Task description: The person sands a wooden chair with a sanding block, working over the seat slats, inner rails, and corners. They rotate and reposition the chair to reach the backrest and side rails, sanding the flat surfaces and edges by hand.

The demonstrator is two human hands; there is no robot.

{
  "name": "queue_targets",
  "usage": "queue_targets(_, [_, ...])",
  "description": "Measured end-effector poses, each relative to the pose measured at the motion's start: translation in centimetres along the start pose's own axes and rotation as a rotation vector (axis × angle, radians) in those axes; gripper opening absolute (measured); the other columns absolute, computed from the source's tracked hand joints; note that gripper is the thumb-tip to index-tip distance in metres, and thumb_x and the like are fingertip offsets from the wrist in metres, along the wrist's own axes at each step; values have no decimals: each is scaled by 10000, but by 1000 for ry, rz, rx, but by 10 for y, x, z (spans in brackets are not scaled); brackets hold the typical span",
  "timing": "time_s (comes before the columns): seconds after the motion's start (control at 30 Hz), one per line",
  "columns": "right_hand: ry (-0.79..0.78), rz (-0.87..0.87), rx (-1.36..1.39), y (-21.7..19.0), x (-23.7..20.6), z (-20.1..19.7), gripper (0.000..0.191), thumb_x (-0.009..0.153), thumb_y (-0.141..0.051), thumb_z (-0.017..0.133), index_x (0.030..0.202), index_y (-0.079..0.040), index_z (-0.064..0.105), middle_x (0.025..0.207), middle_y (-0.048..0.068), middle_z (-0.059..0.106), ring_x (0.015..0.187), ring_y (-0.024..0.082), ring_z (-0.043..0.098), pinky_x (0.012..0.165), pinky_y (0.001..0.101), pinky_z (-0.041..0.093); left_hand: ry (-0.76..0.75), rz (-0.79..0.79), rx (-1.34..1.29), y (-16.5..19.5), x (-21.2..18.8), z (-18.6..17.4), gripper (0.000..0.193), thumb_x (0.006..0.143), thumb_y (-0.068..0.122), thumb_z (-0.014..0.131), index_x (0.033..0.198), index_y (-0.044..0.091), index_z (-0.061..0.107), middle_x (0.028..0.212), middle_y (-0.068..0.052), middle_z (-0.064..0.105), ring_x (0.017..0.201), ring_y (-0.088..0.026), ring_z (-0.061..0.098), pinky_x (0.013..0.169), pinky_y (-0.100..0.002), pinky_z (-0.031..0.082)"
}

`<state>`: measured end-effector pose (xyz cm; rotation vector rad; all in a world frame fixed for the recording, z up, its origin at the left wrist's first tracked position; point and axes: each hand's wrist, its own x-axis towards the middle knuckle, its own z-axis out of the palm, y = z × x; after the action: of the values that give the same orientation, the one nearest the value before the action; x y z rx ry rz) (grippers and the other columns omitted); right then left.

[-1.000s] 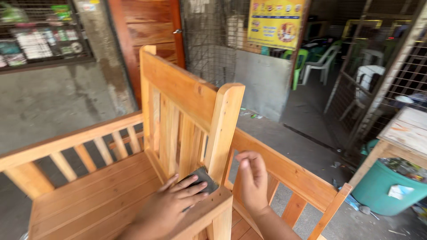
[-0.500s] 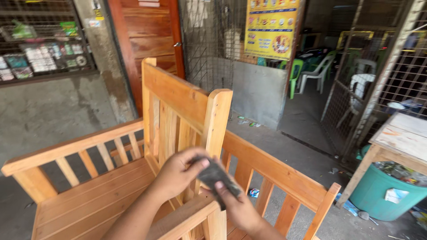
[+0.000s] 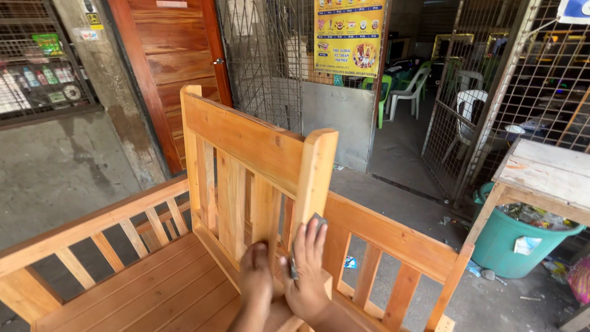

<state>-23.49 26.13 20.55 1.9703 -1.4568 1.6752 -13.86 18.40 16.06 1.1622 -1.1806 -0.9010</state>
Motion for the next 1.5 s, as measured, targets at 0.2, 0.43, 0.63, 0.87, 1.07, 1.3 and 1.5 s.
queue_targets(0.2, [174, -199, -357, -4, 80, -19, 677, 973, -50, 585, 1580, 4, 290, 1663, 298, 179, 1537, 577, 97, 1247, 644, 152, -83, -309, -86, 10, -3, -8, 327, 983, 252, 599, 1230, 41, 633, 1132, -132, 675, 1080, -257, 628, 949, -395, 489])
queue_targets(0.43, [57, -127, -442, -7, 63, -21, 772, 826, 17, 582, 1554, 35, 326, 1666, 258, 224, 1556, 537, 140, 1257, 638, 161, -117, -240, -135, 2, -5, -4, 354, 976, 277, 581, 1222, 23, 594, 1239, -88, 605, 1143, -198, 605, 971, -366, 479])
queue_targets(0.63, [163, -142, -361, -25, 69, -20, 742, 878, 19, 583, 1561, 66, 296, 1659, 287, 192, 1548, 540, 120, 1260, 612, 151, -138, -351, -146, -3, -2, -7, 387, 993, 283, 571, 1243, -12, 599, 1256, -136, 626, 1168, -251, 604, 996, -383, 471])
queue_targets(0.87, [303, -241, -311, -16, 150, -44, 670, 1048, 9, 563, 1643, -14, 256, 1739, 227, 173, 1627, 496, 150, 1337, 576, 180, -149, -369, -120, -11, 2, -9, 398, 981, 289, 553, 1263, 12, 597, 1270, -113, 630, 1187, -223, 585, 1015, -377, 444])
queue_targets(1.07, [129, -178, -301, -17, 64, -18, 771, 834, 2, 598, 1551, 12, 314, 1645, 259, 199, 1529, 538, 131, 1230, 639, 133, -153, -353, -87, -9, 8, -10, 429, 1015, 342, 539, 1241, -15, 613, 1139, -175, 681, 1092, -269, 617, 978, -409, 468])
queue_targets(1.3, [299, -265, -100, 4, 173, -51, 652, 1040, 21, 538, 1641, -63, 302, 1746, 155, 222, 1640, 421, 209, 1347, 520, 177, -152, -437, 62, 3, 4, -15, 463, 992, 393, 553, 1238, 4, 608, 1204, -137, 706, 1133, -230, 621, 1014, -388, 438])
queue_targets(1.5, [260, -213, 133, -9, 86, -41, 640, 1047, -30, 431, 1636, -7, 182, 1717, 251, 109, 1608, 432, 81, 1290, 520, 109, -99, -336, 100, 5, 5, -11, 488, 962, 425, 580, 1162, -18, 629, 1148, -184, 739, 1091, -291, 673, 976, -409, 488])
